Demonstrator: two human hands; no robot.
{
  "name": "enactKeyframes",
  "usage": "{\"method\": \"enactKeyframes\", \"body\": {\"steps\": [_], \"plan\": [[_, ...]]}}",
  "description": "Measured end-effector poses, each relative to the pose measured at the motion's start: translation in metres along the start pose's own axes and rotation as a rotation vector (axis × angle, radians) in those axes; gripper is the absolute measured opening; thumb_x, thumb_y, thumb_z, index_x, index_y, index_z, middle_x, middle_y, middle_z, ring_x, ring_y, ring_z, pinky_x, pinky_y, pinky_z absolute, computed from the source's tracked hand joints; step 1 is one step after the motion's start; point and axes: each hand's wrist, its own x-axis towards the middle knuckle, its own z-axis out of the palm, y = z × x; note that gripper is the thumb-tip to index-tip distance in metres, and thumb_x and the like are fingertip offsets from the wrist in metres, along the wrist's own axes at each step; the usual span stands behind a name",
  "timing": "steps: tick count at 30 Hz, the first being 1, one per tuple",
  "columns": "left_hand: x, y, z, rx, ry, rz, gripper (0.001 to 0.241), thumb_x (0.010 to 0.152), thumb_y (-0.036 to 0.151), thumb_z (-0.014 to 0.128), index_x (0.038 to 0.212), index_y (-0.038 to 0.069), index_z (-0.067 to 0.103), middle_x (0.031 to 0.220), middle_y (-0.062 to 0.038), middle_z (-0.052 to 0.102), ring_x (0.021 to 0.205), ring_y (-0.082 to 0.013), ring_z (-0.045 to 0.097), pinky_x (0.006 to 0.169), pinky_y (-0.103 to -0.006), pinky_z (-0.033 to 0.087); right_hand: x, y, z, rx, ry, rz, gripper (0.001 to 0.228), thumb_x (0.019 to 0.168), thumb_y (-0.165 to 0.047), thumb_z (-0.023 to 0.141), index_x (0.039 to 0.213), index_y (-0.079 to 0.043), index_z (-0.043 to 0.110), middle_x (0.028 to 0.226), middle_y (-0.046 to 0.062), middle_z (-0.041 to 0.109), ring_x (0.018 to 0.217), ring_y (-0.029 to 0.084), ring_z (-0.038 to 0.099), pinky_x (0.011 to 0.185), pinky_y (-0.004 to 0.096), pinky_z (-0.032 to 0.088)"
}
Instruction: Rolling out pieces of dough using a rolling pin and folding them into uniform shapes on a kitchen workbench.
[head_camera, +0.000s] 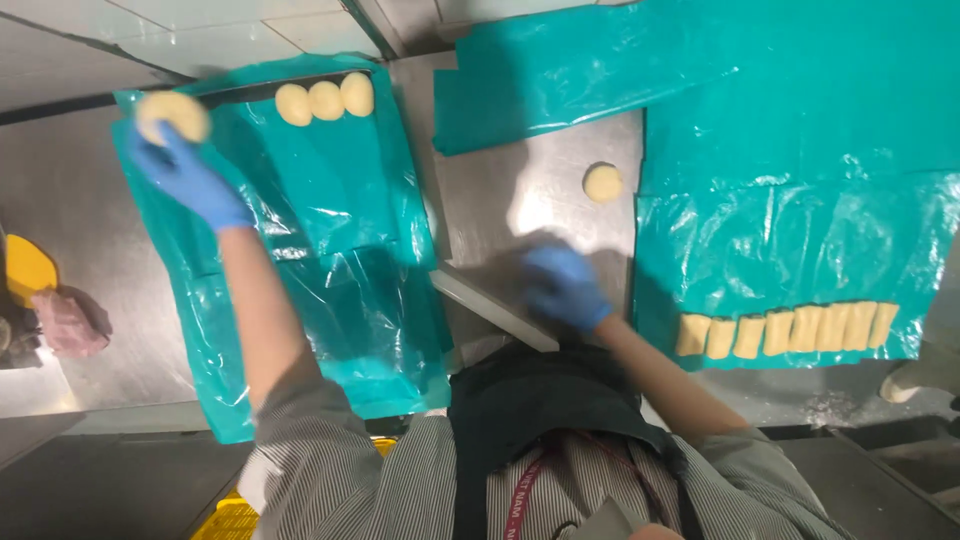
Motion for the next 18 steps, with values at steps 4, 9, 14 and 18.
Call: {"method": "enactKeyframes", "body": {"steps": [4, 9, 14, 18], "plan": [[-0.145, 0.059, 0.037, -0.102, -0.228, -0.104, 0.04, 0.111, 0.02, 0.066, 0.144, 0.002, 0.051, 0.141, -0.011, 0.057, 0.131, -0.021, 0.056, 0.119, -0.038, 0.045, -0.008, -0.035, 0.044, 0.116, -0.257, -0.03, 0.078, 0.068, -0.03, 0.085, 0.135, -0.001, 0.058, 0.129, 0.024, 0.061, 0.122, 0.042, 0.054, 0.103, 0.05, 0.044], [-0.327, 0.118, 0.065, -0.217, -0.59, -0.437, 0.042, 0.101, 0.012, 0.067, 0.14, 0.005, 0.056, 0.134, -0.007, 0.06, 0.12, -0.0178, 0.059, 0.103, -0.0338, 0.052, -0.041, 0.021, 0.058, -0.115, -0.218, 0.201, 0.042, 0.089, -0.025, 0.07, 0.128, -0.012, 0.063, 0.125, 0.018, 0.067, 0.115, 0.037, 0.062, 0.104, 0.046, 0.05], [-0.474, 0.03, 0.101, -0.146, -0.75, -0.43, 0.036, 0.097, 0.022, 0.074, 0.128, 0.006, 0.062, 0.121, -0.013, 0.066, 0.111, -0.023, 0.064, 0.099, -0.0364, 0.054, -0.053, 0.064, 0.023, -0.341, 0.125, 0.129, 0.058, 0.083, -0.022, 0.074, 0.137, -0.008, 0.057, 0.121, 0.024, 0.061, 0.108, 0.043, 0.058, 0.093, 0.052, 0.048], [-0.484, 0.068, 0.086, 0.229, -0.749, -0.133, 0.034, 0.095, 0.022, 0.076, 0.124, 0.006, 0.068, 0.115, -0.019, 0.065, 0.102, -0.0348, 0.066, 0.091, -0.0413, 0.053, -0.049, 0.008, -0.014, -0.459, 0.31, 0.126, 0.072, 0.079, -0.018, 0.079, 0.146, -0.005, 0.054, 0.122, 0.022, 0.061, 0.105, 0.042, 0.057, 0.088, 0.052, 0.047]]}}
